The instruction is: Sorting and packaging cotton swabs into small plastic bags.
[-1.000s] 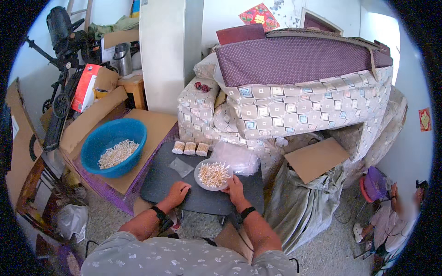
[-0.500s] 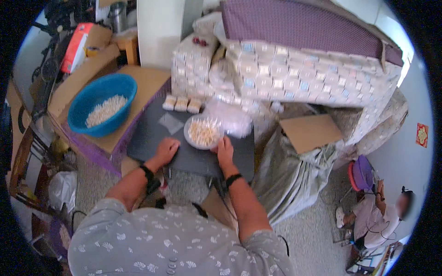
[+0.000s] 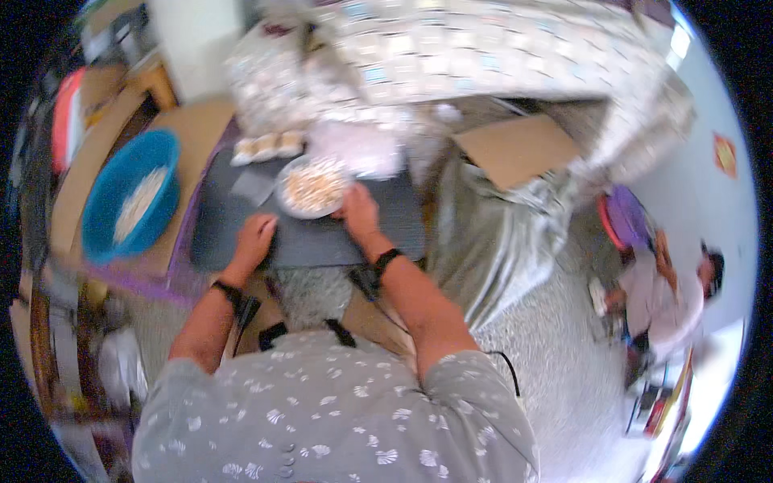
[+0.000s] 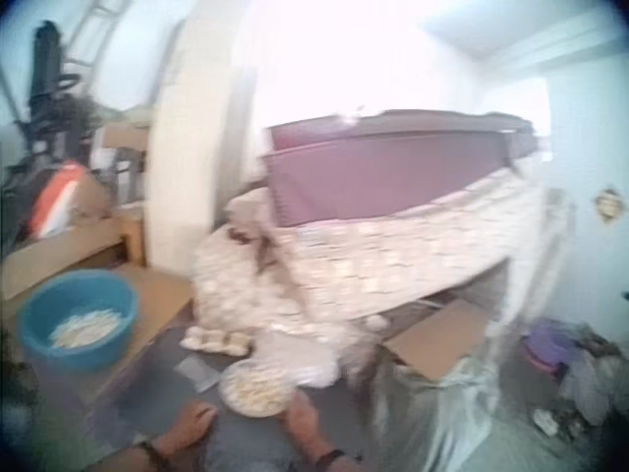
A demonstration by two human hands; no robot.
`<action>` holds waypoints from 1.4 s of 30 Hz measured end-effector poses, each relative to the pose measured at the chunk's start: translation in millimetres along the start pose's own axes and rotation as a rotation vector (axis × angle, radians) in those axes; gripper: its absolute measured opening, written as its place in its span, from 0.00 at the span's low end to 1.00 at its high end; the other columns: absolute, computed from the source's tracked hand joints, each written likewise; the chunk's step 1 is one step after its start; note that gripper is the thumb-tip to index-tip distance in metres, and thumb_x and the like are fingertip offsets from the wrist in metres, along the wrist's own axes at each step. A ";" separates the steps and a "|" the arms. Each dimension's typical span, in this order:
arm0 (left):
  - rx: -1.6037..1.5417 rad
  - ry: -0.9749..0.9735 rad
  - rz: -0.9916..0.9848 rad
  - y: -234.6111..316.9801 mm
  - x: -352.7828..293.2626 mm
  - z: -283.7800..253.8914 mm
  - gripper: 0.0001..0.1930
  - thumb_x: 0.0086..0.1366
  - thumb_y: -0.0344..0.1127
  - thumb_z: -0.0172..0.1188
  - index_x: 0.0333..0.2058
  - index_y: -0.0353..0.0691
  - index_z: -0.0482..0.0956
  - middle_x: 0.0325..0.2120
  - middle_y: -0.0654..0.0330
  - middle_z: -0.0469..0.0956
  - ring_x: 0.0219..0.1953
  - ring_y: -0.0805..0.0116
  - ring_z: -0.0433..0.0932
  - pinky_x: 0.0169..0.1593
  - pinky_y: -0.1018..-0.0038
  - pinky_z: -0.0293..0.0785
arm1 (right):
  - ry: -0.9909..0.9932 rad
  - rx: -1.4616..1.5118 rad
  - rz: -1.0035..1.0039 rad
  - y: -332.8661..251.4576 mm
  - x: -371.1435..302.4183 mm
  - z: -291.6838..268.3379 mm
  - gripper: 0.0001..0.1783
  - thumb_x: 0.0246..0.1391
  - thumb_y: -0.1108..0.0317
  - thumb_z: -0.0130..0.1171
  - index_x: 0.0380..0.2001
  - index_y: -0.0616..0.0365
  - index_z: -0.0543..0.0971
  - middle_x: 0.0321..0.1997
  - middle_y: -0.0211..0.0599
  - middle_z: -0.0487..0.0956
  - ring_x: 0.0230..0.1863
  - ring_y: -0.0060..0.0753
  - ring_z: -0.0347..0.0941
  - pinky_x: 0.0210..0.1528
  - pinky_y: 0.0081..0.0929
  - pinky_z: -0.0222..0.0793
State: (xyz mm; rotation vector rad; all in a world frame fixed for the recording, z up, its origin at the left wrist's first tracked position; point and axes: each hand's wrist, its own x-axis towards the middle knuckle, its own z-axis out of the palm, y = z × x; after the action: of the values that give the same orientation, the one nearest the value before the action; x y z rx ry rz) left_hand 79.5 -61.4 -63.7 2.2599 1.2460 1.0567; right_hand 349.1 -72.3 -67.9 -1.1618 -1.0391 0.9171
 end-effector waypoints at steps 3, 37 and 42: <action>-0.001 0.029 0.031 -14.3 -15.2 -10.9 0.10 0.63 0.36 0.53 0.38 0.37 0.78 0.37 0.51 0.78 0.41 0.52 0.75 0.47 0.64 0.69 | 0.047 -0.039 -0.001 3.0 -5.1 20.8 0.16 0.62 0.61 0.47 0.46 0.62 0.70 0.25 0.39 0.77 0.23 0.27 0.75 0.27 0.27 0.75; -1.233 0.181 0.701 238.9 32.2 -226.8 0.27 0.66 0.33 0.47 0.59 0.23 0.56 0.59 0.39 0.56 0.59 0.54 0.64 0.67 0.62 0.55 | -0.470 0.671 -1.112 -369.2 -135.7 13.8 0.46 0.52 0.32 0.46 0.67 0.47 0.53 0.72 0.52 0.44 0.72 0.58 0.37 0.69 0.62 0.28; -1.180 0.211 0.801 259.7 29.1 -248.7 0.26 0.65 0.34 0.47 0.58 0.24 0.57 0.60 0.40 0.56 0.59 0.55 0.64 0.66 0.63 0.55 | -0.538 0.614 -1.277 -395.6 -155.5 -1.0 0.45 0.52 0.34 0.47 0.66 0.49 0.55 0.72 0.52 0.45 0.72 0.57 0.38 0.68 0.62 0.26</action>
State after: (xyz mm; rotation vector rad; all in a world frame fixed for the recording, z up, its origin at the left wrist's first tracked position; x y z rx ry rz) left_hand 51.1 -192.3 271.2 1.6061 -0.3739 1.6806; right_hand 322.0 -288.4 297.2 0.3645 -1.4653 0.3997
